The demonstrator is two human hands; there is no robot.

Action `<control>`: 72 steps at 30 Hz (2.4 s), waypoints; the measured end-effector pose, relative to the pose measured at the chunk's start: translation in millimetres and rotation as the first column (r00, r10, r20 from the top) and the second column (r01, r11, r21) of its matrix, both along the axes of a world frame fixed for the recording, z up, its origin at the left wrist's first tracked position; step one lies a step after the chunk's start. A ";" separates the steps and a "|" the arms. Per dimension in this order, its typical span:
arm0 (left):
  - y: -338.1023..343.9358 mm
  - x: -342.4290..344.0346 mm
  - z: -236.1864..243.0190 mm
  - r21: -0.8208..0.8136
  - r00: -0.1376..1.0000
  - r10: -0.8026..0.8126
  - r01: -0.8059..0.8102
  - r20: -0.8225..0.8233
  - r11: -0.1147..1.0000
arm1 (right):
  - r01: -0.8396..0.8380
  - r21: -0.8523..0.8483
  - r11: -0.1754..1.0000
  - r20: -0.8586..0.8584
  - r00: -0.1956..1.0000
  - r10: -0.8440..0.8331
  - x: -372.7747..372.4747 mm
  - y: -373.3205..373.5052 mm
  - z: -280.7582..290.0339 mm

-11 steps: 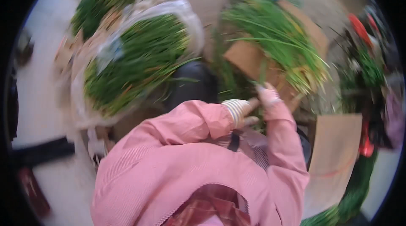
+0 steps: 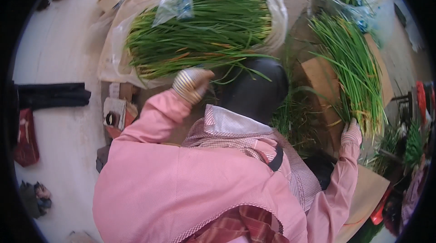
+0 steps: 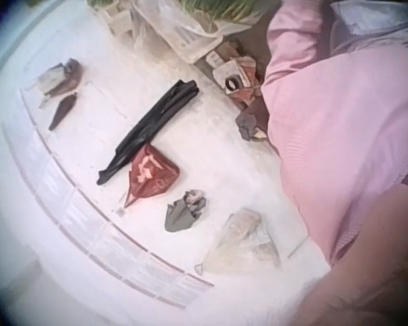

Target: The person bundles a handful of green stalks and secures them with a red tie. They then take stalks from a plastic bag, peel away outer layers and yellowing leaves by hand, and place the cleaned stalks on a cardboard sheet.

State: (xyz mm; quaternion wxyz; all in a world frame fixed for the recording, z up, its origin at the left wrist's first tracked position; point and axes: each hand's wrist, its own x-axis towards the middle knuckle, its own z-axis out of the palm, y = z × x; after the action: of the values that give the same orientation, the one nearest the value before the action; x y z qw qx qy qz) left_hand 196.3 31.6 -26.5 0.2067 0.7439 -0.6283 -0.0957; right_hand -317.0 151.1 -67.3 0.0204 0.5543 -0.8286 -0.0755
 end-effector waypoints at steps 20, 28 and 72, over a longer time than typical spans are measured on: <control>33.0 138.9 -55.8 -0.460 0.923 -0.195 0.338 0.331 0.821 | -0.689 -0.513 0.512 0.475 0.268 0.838 351.6 -133.7 111.9; 73.4 129.6 -63.6 -0.380 0.892 -0.119 -0.062 -0.436 0.923 | -0.801 -0.445 0.400 0.291 0.292 0.911 478.3 -175.5 39.1; 43.1 86.3 171.4 0.351 0.525 -0.849 0.807 -0.057 0.475 | -0.763 -0.461 0.453 0.666 0.040 0.745 419.9 -81.4 152.7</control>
State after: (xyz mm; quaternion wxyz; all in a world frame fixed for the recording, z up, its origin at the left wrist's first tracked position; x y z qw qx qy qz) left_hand 282.6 74.6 144.9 -0.0347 0.3743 -0.8945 -0.2421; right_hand 102.9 69.7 85.4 -0.3281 0.8673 -0.3164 0.2000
